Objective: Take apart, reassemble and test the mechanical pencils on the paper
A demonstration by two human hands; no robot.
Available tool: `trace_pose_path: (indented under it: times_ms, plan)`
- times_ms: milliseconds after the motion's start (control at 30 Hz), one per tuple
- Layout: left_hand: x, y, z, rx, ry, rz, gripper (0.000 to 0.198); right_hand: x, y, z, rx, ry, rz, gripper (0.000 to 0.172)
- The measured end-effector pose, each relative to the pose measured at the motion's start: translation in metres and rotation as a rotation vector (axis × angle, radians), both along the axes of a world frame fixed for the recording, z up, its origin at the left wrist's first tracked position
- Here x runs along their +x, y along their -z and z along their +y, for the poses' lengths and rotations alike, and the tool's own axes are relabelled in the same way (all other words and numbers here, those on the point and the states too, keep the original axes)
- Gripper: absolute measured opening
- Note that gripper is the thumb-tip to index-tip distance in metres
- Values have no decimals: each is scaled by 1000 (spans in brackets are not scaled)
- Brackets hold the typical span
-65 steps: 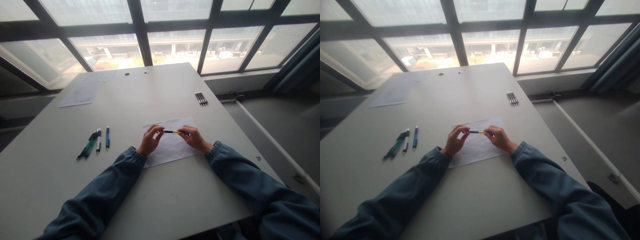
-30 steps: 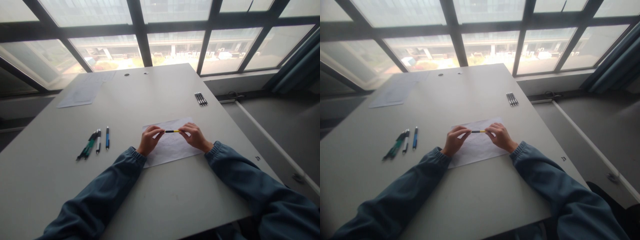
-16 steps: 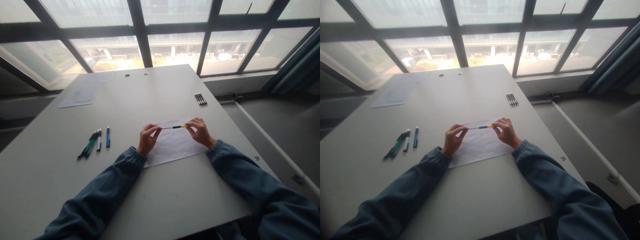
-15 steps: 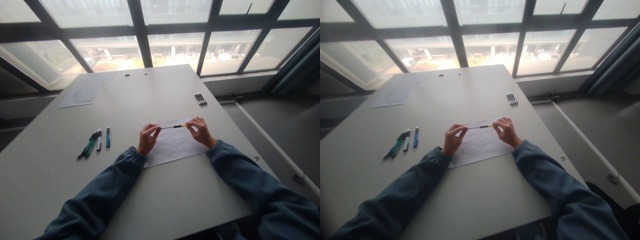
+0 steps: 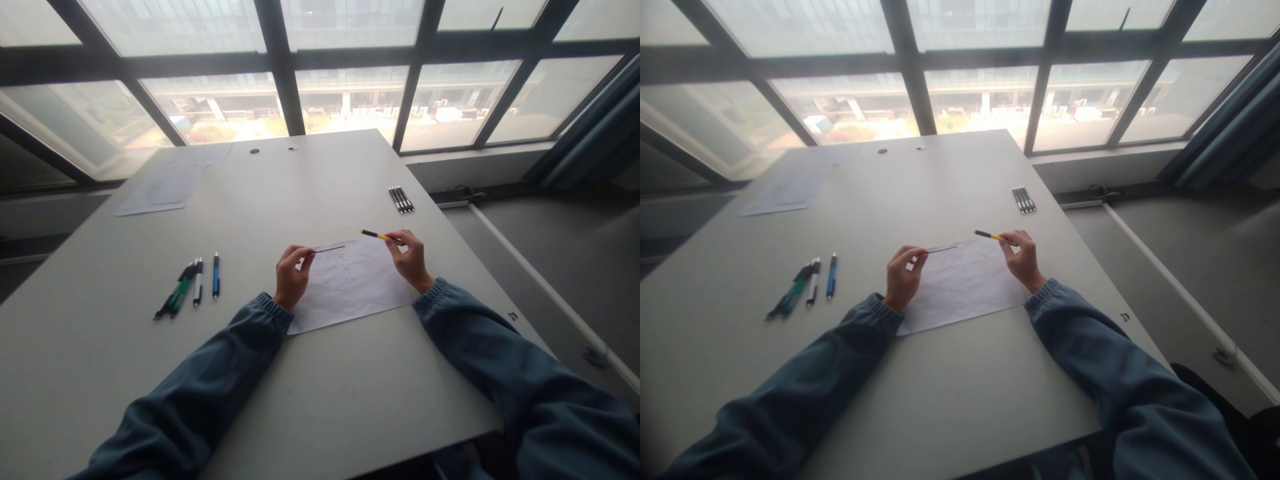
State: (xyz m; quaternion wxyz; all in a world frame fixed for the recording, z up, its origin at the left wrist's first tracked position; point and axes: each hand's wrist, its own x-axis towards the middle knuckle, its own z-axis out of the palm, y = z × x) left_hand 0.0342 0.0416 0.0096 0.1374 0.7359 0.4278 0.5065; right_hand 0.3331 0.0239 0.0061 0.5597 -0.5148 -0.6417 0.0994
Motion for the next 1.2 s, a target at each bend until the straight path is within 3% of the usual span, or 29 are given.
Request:
trace_pose_path:
  times_ms: [433,633,833,1033,1200]
  plan:
    - [5,3,-1,76,186,144,7,-6,23,8,-173,-66,-277,4]
    - [5,8,1,41,300,176,7,-7,19,8,-228,-100,-325,14]
    - [5,11,2,8,333,188,9,-7,19,7,-257,-70,-352,3]
    - [5,7,0,30,323,178,7,-11,10,1,-145,-55,-316,7]
    - [6,3,-1,70,275,167,8,-22,-2,-10,-49,-205,-365,12]
